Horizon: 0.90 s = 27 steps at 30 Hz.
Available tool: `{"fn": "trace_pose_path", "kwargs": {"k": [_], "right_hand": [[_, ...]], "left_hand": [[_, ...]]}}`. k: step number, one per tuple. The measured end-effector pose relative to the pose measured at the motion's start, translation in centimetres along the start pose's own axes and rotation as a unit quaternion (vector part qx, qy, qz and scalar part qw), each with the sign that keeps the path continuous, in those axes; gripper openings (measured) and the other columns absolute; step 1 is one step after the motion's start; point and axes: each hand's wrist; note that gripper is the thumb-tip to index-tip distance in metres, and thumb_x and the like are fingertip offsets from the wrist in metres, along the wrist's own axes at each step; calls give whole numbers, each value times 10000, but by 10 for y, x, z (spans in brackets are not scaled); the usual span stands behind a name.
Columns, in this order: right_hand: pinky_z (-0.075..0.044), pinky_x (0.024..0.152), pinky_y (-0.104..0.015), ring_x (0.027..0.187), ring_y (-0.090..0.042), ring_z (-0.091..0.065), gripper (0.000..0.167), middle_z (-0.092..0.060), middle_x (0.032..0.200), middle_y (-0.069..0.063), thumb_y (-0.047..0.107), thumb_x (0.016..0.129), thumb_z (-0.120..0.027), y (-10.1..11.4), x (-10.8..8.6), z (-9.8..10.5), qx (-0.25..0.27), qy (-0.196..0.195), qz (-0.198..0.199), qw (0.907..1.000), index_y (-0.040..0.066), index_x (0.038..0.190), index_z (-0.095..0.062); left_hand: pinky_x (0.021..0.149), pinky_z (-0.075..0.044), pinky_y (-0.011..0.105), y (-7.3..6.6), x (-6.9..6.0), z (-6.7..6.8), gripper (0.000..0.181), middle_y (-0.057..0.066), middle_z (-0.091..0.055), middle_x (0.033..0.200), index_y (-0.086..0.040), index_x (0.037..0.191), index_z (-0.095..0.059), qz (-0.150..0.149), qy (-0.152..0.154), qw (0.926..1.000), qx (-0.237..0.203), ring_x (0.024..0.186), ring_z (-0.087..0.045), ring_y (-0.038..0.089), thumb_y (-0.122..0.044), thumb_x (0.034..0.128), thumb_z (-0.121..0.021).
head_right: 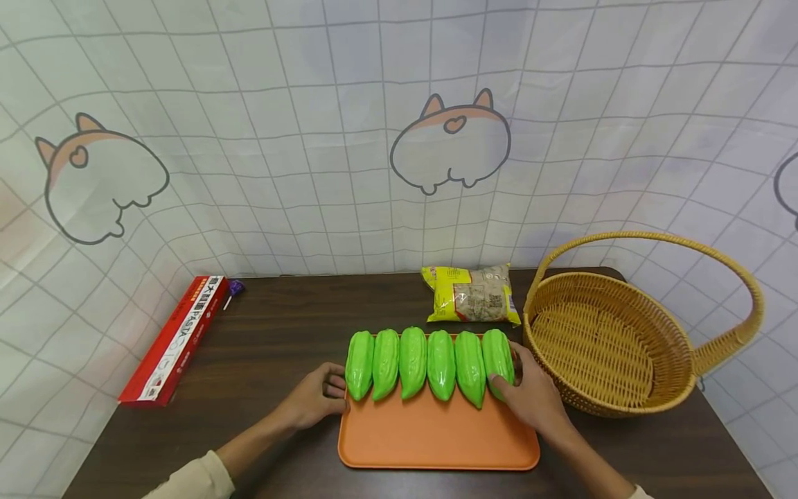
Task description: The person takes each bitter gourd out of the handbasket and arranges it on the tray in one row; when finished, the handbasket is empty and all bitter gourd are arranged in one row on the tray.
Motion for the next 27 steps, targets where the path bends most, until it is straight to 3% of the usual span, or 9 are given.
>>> {"fn": "trace_pose_path", "kwargs": {"k": [7, 18, 27], "right_hand": [[-517, 628, -358, 876, -243, -642, 825, -560, 1293, -275, 439, 934, -664, -1, 2, 2, -162, -60, -58, 9998, 60, 1561, -285], [-478, 641, -365, 826, -229, -612, 778, -572, 1293, -274, 445, 941, -650, -1, 5, 3, -328, -118, 22, 9994, 79, 1551, -336], [-507, 807, -557, 1144, -482, -571, 792, -511, 1377, -319, 456, 933, -651, 1, 8, 3, -406, -181, 77, 9990, 47, 1540, -346]], "left_hand": [[837, -558, 368, 1, 0, -1, 627, 131, -603, 1108, 30, 1300, -522, -14, -7, 10000, -4, 952, -620, 199, -37, 731, -776], [834, -560, 358, 2, 1, -1, 624, 133, -602, 1104, 35, 1292, -523, -25, -7, 10000, -5, 949, -620, 196, -24, 722, -773], [832, -559, 356, 2, 2, -1, 628, 132, -602, 1107, 33, 1290, -524, -39, -17, 10000, 11, 948, -619, 195, -22, 717, -774]]}}
Point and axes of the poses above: each hand's wrist, its own x-axis towards the middle knuckle, its own z-axis out of the back of the hand, y = z × x
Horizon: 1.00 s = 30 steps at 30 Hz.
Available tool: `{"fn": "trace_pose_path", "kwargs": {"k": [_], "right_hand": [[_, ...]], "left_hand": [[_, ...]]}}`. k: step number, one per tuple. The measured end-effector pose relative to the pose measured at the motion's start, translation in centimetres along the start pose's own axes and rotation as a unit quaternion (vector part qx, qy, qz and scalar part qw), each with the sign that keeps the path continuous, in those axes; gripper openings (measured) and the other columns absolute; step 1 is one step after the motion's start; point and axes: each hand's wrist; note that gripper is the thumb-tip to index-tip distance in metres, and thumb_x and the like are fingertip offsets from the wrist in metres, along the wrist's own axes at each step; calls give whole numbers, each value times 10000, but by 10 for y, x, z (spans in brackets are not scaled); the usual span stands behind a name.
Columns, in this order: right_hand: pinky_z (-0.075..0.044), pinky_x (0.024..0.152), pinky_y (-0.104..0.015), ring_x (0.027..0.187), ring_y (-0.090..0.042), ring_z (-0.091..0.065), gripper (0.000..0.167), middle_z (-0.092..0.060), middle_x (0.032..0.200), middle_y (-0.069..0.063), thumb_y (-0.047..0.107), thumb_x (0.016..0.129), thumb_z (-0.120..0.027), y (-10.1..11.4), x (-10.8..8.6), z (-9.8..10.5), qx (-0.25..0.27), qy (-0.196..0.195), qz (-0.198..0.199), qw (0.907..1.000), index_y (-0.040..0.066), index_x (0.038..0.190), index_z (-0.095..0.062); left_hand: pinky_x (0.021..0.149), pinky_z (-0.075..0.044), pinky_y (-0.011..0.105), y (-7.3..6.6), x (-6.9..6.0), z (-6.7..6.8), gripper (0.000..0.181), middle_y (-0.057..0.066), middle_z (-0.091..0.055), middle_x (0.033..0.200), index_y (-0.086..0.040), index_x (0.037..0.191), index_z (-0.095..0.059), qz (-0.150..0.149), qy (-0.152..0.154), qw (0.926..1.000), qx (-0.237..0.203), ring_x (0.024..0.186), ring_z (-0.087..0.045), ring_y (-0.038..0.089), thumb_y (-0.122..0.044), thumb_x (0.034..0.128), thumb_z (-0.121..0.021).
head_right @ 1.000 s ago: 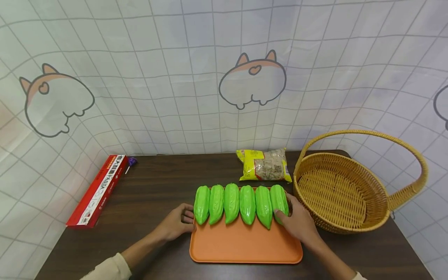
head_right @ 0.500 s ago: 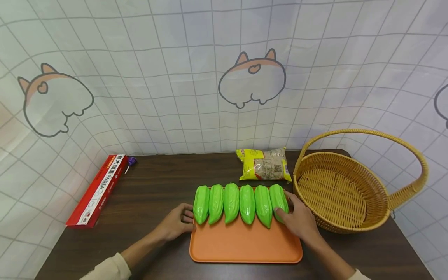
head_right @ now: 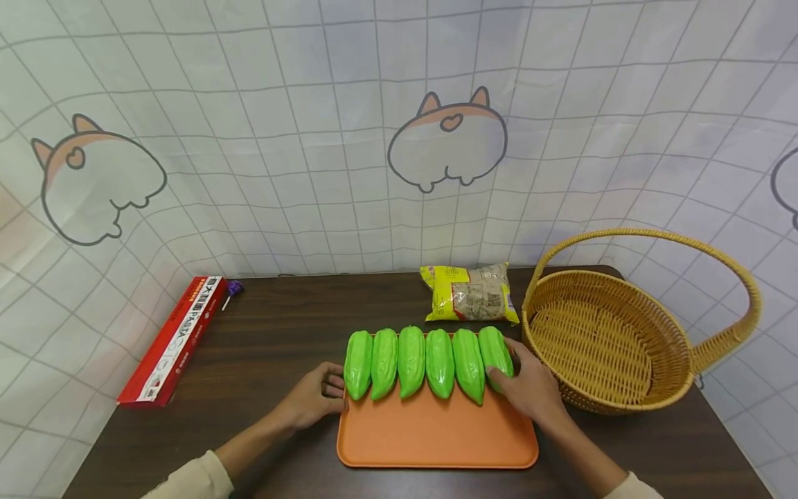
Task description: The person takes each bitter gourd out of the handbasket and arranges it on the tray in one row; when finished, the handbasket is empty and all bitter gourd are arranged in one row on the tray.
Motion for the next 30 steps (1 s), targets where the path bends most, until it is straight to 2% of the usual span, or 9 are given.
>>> {"fn": "trace_pose_path", "kwargs": {"k": [5, 10, 16, 23, 30], "right_hand": [[-501, 839, -582, 1186, -502, -545, 828, -495, 1399, -327, 493, 927, -649, 2, 1, -1, -18, 32, -37, 10000, 39, 1543, -332], [-469, 906, -641, 1273, -552, -464, 996, -415, 1473, -347, 659, 870, -630, 6, 0, 1, -109, 187, -172, 9996, 35, 1563, -280], [-481, 895, -615, 1291, -536, -455, 1121, -362, 1514, -336, 764, 818, -594, 8, -3, 4, -74, 364, -362, 9987, 51, 1588, -201], [-541, 764, -459, 1153, -419, -586, 1089, -355, 1530, -309, 740, 840, -591, 9, -10, 8, -48, 505, -417, 9978, 65, 1592, -184], [-556, 768, -450, 1147, -391, -603, 1026, -391, 1514, -286, 695, 877, -582, 13, -19, 15, 55, 710, -333, 9969, 77, 1594, -185]], "left_hand": [[833, -560, 354, 0, 0, 1, 626, 130, -603, 1100, 35, 1288, -526, -4, -5, 10000, 25, 943, -620, 191, -21, 715, -773], [834, -561, 355, -1, 1, 1, 622, 127, -604, 1099, 33, 1286, -526, 13, -1, 10000, 31, 945, -621, 191, -26, 720, -776], [832, -560, 352, -1, 2, 0, 623, 129, -603, 1101, 31, 1288, -526, 34, 16, 10000, 2, 944, -619, 191, -27, 720, -774], [829, -567, 353, 1, 3, -1, 627, 128, -606, 1101, 32, 1287, -527, 58, -23, 10000, 5, 948, -624, 191, -36, 719, -783], [812, -581, 349, 2, -4, 4, 618, 160, -613, 1122, 50, 1294, -519, 67, 38, 9995, -317, 968, -642, 213, -41, 741, -781]]}}
Point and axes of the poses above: each hand's wrist, its own x-axis towards the middle knuckle, its own z-axis out of the back of the hand, y = z × x
